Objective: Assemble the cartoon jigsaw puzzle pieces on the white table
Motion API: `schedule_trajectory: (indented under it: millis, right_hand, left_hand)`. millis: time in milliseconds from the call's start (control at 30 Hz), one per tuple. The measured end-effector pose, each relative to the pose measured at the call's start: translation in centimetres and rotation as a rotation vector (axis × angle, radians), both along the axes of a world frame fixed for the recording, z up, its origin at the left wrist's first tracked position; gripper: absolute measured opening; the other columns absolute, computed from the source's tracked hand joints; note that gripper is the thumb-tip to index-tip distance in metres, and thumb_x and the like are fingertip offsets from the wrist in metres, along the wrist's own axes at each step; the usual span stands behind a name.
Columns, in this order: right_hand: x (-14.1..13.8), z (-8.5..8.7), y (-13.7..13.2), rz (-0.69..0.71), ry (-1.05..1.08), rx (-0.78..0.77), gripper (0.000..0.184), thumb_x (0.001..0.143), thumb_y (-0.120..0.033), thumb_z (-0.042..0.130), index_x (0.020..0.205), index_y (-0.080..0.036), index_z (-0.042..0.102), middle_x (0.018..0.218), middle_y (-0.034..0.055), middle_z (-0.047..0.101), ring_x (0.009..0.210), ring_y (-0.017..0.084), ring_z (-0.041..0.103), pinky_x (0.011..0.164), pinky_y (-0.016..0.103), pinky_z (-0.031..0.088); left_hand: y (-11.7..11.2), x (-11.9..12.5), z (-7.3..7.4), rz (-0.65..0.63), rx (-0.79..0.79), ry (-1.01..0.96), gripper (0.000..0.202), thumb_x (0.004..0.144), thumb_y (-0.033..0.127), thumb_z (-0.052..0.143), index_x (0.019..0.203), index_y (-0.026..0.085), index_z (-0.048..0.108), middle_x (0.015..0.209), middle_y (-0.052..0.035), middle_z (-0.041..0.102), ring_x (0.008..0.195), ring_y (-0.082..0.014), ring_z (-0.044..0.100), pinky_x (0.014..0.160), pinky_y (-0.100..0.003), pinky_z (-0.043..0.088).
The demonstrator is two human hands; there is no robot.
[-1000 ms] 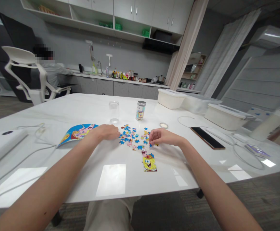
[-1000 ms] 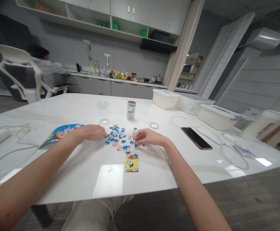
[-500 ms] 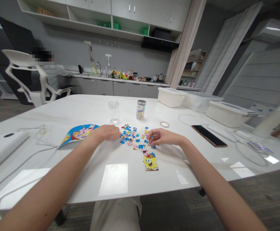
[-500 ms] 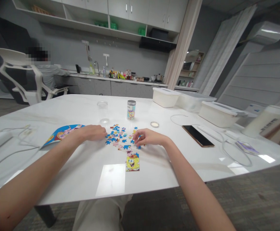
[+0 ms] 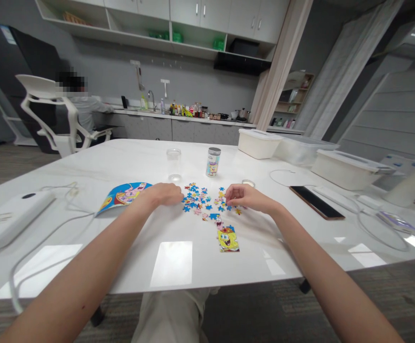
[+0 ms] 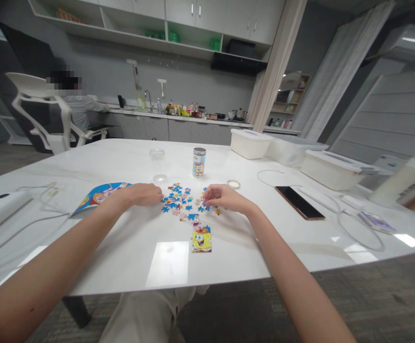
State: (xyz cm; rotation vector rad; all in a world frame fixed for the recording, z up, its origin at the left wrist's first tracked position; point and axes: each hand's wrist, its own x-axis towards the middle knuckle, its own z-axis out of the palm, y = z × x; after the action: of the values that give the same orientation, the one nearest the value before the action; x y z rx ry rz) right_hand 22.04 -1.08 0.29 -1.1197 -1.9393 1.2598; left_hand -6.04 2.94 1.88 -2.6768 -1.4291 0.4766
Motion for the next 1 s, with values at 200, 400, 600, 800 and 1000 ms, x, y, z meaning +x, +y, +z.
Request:
schedule_trajectory:
  millis: [200,400,600,800,1000]
  right_hand:
    - [0.9,-0.7,1.1,-0.299,-0.089,0.136,0.018,0.070,-0.024,0.070,0.083,-0.017,0.061,0.074,0.0022,0.067,0.061,0.012,0.060,0.049,0.021,0.044]
    - [1.8,-1.2,2.1,-0.529,-0.031,0.214,0.010,0.068,-0.016,0.068,0.075,-0.016,0.061,0.079,0.0043,0.068,0.071,0.015,0.064,0.066,0.028,0.050]
    - [2.4,-1.9,3.0,-0.613,-0.048,0.193,0.012,0.065,-0.006,0.065,0.072,-0.016,0.061,0.073,0.0018,0.067,0.065,0.013,0.064,0.063,0.025,0.049]
    - [3.0,-3.0,3.8,-0.653,-0.140,0.233,0.013,0.067,-0.004,0.063,0.073,-0.015,0.064,0.072,0.0018,0.068,0.065,0.012,0.064,0.062,0.023,0.050]
    - [3.4,-3.5,4.2,-0.711,-0.251,0.290,0.012,0.070,-0.007,0.061,0.077,-0.015,0.066,0.080,0.0049,0.071,0.072,0.014,0.066,0.070,0.026,0.053]
  left_hand:
    - [-0.1,0.1,0.0,0.090,0.125,-0.024,0.039,0.093,0.023,0.032,0.121,0.008,0.053,0.102,-0.0227,0.069,0.096,-0.0295,0.068,0.078,-0.038,0.051]
    - [0.3,0.2,-0.5,-0.013,0.126,-0.027,0.044,0.094,0.025,0.030,0.135,0.020,0.044,0.106,-0.0183,0.068,0.092,-0.0298,0.069,0.074,-0.039,0.051]
    - [0.7,0.3,-0.8,-0.046,0.100,0.011,0.046,0.094,0.027,0.029,0.137,0.024,0.045,0.107,-0.0154,0.069,0.093,-0.0269,0.068,0.076,-0.036,0.051]
    - [0.4,0.4,-0.2,-0.040,0.099,0.027,0.043,0.093,0.029,0.027,0.125,0.021,0.055,0.105,-0.0166,0.069,0.092,-0.0284,0.068,0.076,-0.038,0.051]
    - [0.4,0.6,-0.2,-0.033,0.121,0.049,0.042,0.093,0.029,0.026,0.121,0.019,0.056,0.099,-0.0166,0.070,0.085,-0.0287,0.069,0.071,-0.037,0.051]
